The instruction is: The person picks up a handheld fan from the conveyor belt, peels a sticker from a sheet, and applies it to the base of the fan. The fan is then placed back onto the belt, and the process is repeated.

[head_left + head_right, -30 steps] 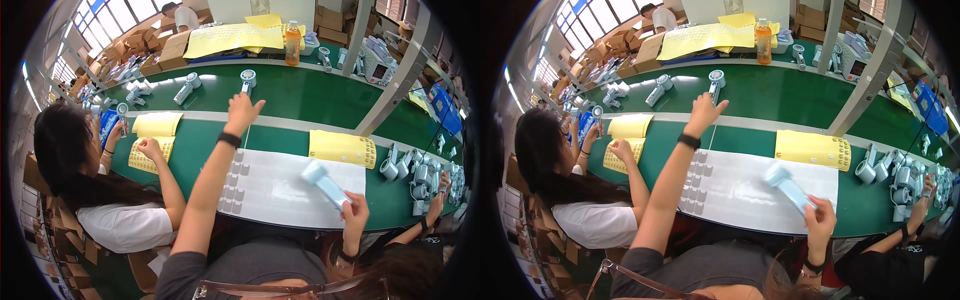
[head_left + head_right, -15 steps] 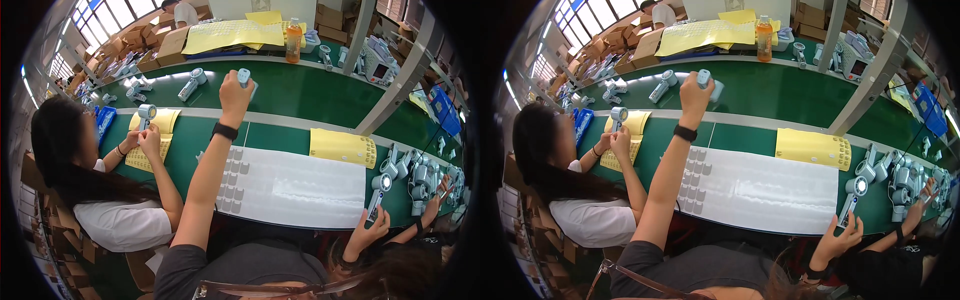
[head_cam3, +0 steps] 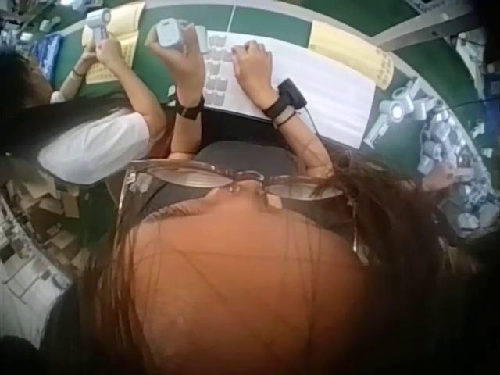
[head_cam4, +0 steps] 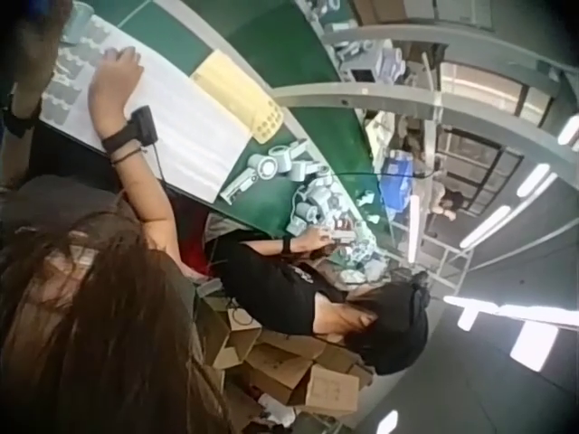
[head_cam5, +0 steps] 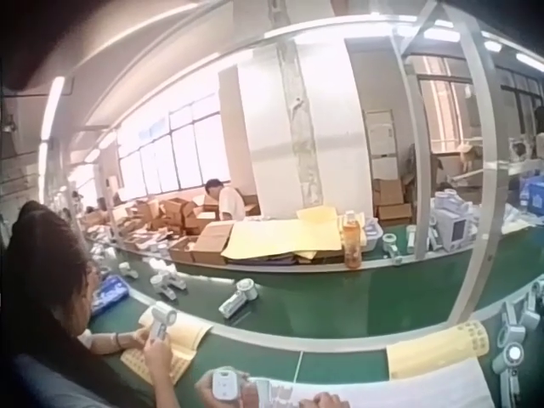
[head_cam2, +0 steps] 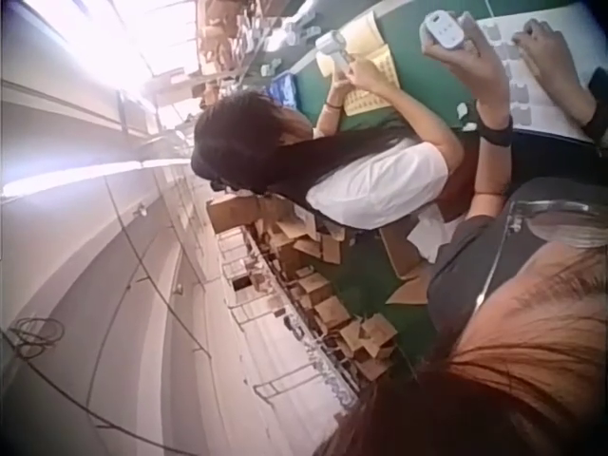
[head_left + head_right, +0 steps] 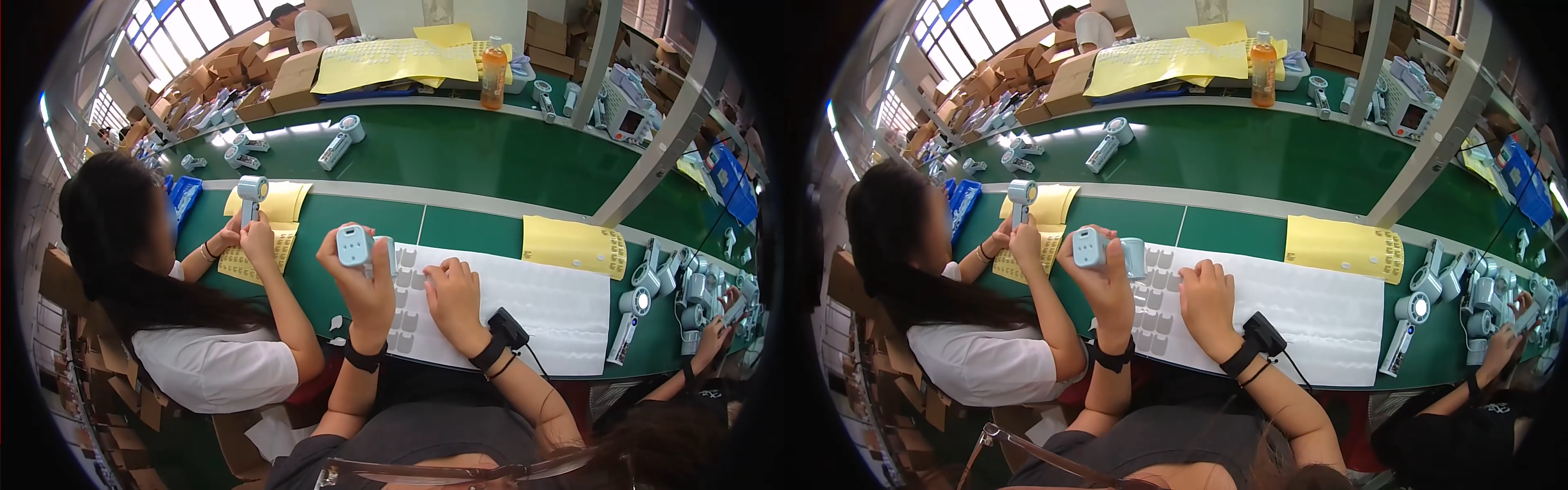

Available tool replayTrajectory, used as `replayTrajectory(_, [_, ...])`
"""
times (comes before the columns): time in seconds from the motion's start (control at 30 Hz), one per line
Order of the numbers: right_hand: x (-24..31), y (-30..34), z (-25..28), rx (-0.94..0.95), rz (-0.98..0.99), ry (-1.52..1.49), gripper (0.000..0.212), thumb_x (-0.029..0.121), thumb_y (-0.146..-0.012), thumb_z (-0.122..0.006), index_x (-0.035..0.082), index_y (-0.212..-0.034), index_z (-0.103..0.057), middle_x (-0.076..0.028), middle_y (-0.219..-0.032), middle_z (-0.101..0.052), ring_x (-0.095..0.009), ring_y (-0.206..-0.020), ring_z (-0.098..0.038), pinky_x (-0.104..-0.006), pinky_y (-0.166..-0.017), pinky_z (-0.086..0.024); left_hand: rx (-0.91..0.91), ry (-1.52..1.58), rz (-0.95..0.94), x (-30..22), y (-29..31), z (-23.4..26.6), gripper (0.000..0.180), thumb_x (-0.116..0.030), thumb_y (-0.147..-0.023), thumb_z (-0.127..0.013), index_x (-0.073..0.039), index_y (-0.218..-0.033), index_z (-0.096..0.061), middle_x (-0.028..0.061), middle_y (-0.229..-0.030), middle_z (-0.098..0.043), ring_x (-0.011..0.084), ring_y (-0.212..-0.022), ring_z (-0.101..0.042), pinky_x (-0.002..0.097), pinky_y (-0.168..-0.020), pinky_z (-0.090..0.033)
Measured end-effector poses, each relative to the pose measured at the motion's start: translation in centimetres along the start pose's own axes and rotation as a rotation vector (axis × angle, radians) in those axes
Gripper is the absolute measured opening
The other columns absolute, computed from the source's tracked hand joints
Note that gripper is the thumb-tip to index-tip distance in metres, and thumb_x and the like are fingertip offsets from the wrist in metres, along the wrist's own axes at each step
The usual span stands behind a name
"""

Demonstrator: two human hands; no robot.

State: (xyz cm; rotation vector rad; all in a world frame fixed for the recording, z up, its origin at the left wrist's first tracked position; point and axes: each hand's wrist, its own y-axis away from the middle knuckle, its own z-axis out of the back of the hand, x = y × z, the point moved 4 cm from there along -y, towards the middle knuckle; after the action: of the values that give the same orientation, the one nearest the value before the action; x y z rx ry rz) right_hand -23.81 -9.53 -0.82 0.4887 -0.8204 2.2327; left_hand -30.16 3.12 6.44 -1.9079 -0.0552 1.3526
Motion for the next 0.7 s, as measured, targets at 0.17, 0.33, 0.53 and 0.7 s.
replayTrajectory(0.17, [-0.6, -0.2, -0.6, -0.083, -0.082, -0.142, 0.020, 0.008, -0.076, -0.070, 0.008, -0.096, -0.066, -0.009, -0.091, -0.054, -0.027, -0.088, -0.053, -0.0375, -0.072, -0.040, 0.093, -0.080, -0.072, -0.3, 0.9, -0.1, 0.052, -0.040, -0.098, -0.049, 0.000, -0.129, -0.036, 0.0129, -0.117, -0.048, 0.0200, -0.109, -0.049, 0.0363, -0.099, -0.039])
replayTrajectory(0.33, [-0.1, -0.3, -0.8, -0.112, -0.007, -0.069, 0.011, 0.010, -0.077, -0.070, 0.009, -0.087, -0.065, -0.005, -0.091, -0.054, -0.026, -0.087, -0.052, -0.0391, -0.074, -0.039, 0.176, -0.034, -0.045, 0.4, 1.4, -0.3, 0.080, -0.068, -0.094, -0.027, 0.003, -0.129, -0.038, 0.0169, -0.120, -0.045, 0.0228, -0.107, -0.049, 0.0374, -0.094, -0.040])
replayTrajectory(0.53, [-0.4, -1.2, -1.5, -0.057, -0.089, -0.184, 0.010, 0.007, -0.078, -0.071, 0.006, -0.086, -0.064, -0.005, -0.085, -0.059, -0.024, -0.082, -0.057, -0.0369, -0.074, -0.044, 0.254, -0.024, -0.068, 0.5, 2.1, -1.1, 0.087, -0.074, -0.091, -0.020, 0.003, -0.127, -0.041, 0.0190, -0.121, -0.045, 0.0248, -0.105, -0.050, 0.0376, -0.090, -0.042])
replayTrajectory(0.7, [-1.5, -1.1, 3.4, 0.031, -0.500, -0.981, 0.008, 0.004, -0.085, -0.068, 0.004, -0.086, -0.061, -0.002, -0.087, -0.063, -0.011, -0.081, -0.060, -0.0238, -0.074, -0.047, 0.301, -0.027, -0.200, 0.2, 2.6, -1.4, 0.083, -0.071, -0.093, -0.019, 0.002, -0.124, -0.045, 0.0192, -0.114, -0.049, 0.0282, -0.100, -0.052, 0.0382, -0.087, -0.043])
